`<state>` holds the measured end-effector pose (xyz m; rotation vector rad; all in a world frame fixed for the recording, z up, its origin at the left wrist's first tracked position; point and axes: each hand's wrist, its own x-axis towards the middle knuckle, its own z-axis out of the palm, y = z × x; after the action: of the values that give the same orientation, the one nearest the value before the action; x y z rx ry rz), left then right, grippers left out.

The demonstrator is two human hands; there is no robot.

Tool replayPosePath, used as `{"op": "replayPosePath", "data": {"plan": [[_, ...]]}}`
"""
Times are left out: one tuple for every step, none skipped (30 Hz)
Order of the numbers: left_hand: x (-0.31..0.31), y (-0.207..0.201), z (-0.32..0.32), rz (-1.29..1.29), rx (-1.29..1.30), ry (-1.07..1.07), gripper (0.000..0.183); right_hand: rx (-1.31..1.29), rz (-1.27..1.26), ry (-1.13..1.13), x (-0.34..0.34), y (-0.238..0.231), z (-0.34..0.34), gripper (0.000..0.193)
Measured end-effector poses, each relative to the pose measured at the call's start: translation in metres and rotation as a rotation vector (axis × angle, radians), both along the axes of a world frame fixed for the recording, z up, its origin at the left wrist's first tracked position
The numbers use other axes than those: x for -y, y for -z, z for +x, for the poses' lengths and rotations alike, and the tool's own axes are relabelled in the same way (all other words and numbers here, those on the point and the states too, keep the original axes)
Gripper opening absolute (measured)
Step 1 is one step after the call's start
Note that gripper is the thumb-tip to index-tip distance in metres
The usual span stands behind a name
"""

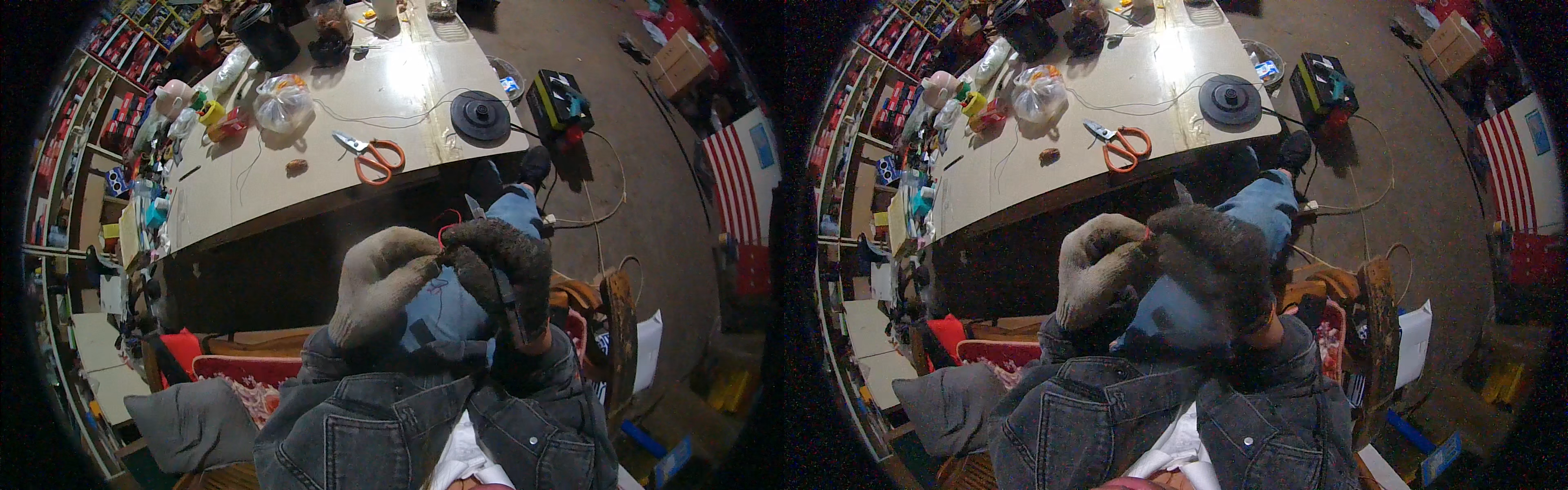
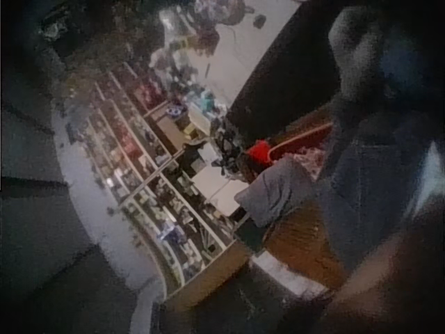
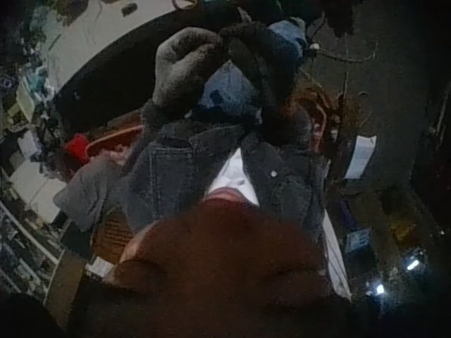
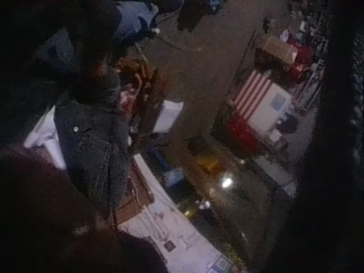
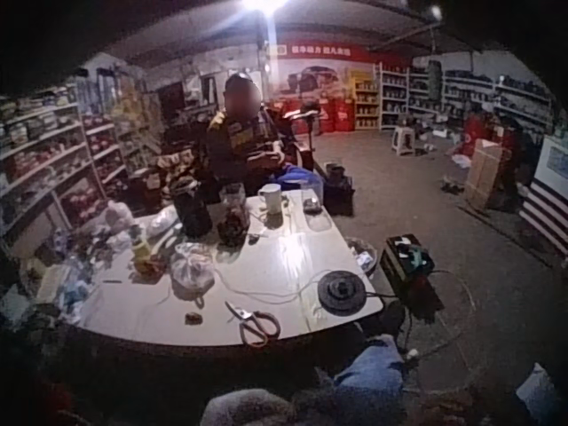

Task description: The person holds a small wire assembly and repeatedly twists and adjusts the wires with gloved hands. They occasionally use pliers to grip and bend the wires. The work is performed at a cluttered table with tools and parts visible.

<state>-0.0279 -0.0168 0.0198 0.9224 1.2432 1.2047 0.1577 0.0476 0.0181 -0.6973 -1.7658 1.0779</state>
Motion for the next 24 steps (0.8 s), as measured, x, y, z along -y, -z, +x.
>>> {"op": "replayPosePath", "data": {"plan": [[0.0, 0.001, 0.0, -0.008, 0.023, -0.009, 0.017, 0.025, 0.001, 0.015, 0.0, 0.0, 0.0, 0.024], [0.0, 0.001, 0.0, -0.011, 0.033, -0.022, 0.018, 0.042, 0.01, 0.026, 0.001, -0.001, -0.001, 0.024], [0.0, 0.001, -0.001, -0.02, 0.031, -0.015, 0.018, 0.085, 0.007, 0.035, 0.001, -0.001, -0.001, 0.024], [-0.001, 0.001, -0.001, -0.024, 0.016, -0.012, 0.019, 0.082, 0.012, 0.029, 0.002, -0.001, -0.001, 0.024], [-0.001, 0.0, -0.002, -0.028, 0.001, -0.011, 0.019, 0.103, 0.005, 0.021, 0.002, -0.002, -0.001, 0.025], [-0.001, -0.001, -0.002, -0.031, -0.003, -0.007, 0.019, 0.089, 0.014, 0.022, 0.002, -0.002, -0.002, 0.025], [-0.001, -0.003, -0.003, -0.033, -0.007, -0.002, 0.019, 0.101, 0.002, 0.023, 0.002, -0.002, -0.002, 0.025], [-0.001, -0.004, -0.003, -0.034, -0.012, 0.004, 0.019, 0.078, 0.005, 0.034, 0.002, -0.001, -0.004, 0.024], [-0.001, -0.006, -0.003, -0.053, -0.019, -0.004, 0.019, 0.072, 0.006, 0.043, 0.002, -0.001, -0.005, 0.024], [-0.001, -0.006, -0.003, -0.073, -0.024, -0.01, 0.019, 0.069, 0.007, 0.048, 0.002, -0.001, -0.006, 0.024], [-0.001, -0.007, -0.002, -0.092, -0.03, -0.018, 0.019, 0.083, 0.007, 0.049, 0.002, -0.001, -0.007, 0.024], [0.0, -0.007, -0.001, -0.093, -0.033, -0.026, 0.018, 0.084, 0.019, 0.046, 0.002, -0.002, -0.007, 0.025], [0.001, -0.007, 0.0, -0.092, -0.037, -0.034, 0.018, 0.132, 0.066, 0.066, 0.003, -0.003, -0.006, 0.025], [0.001, -0.006, 0.001, -0.09, -0.04, -0.043, 0.018, 0.167, 0.123, 0.082, 0.003, -0.004, -0.006, 0.025], [0.002, -0.005, 0.001, -0.046, -0.006, -0.045, 0.017, 0.208, 0.174, 0.098, 0.003, -0.005, -0.005, 0.025], [0.002, -0.004, 0.002, -0.002, 0.028, -0.047, 0.017, 0.227, 0.201, 0.096, 0.004, -0.006, -0.005, 0.026], [0.002, -0.003, 0.002, 0.042, 0.062, -0.049, 0.016, 0.25, 0.222, 0.094, 0.004, -0.007, -0.004, 0.026], [0.001, -0.002, 0.001, 0.084, -0.014, -0.047, 0.015, 0.273, 0.243, 0.093, 0.005, -0.008, -0.004, 0.026], [0.001, -0.001, 0.0, 0.125, -0.09, -0.045, 0.014, 0.296, 0.255, 0.093, 0.005, -0.009, -0.004, 0.026], [0.0, -0.001, 0.0, 0.176, -0.19, -0.04, 0.013, 0.318, 0.267, 0.093, 0.006, -0.01, -0.003, 0.027], [0.0, 0.0, -0.001, 0.214, -0.236, -0.038, 0.013, 0.341, 0.279, 0.093, 0.006, -0.01, -0.003, 0.027], [0.0, 0.0, -0.001, 0.261, -0.307, -0.034, 0.012, 0.339, 0.28, 0.092, 0.007, -0.011, -0.003, 0.027], [0.0, -0.001, -0.001, 0.313, -0.386, -0.045, 0.012, 0.336, 0.282, 0.091, 0.008, -0.011, -0.003, 0.028], [0.001, -0.001, 0.0, 0.313, -0.395, -0.047, 0.012, 0.333, 0.282, 0.09, 0.008, -0.01, -0.003, 0.028]]}}
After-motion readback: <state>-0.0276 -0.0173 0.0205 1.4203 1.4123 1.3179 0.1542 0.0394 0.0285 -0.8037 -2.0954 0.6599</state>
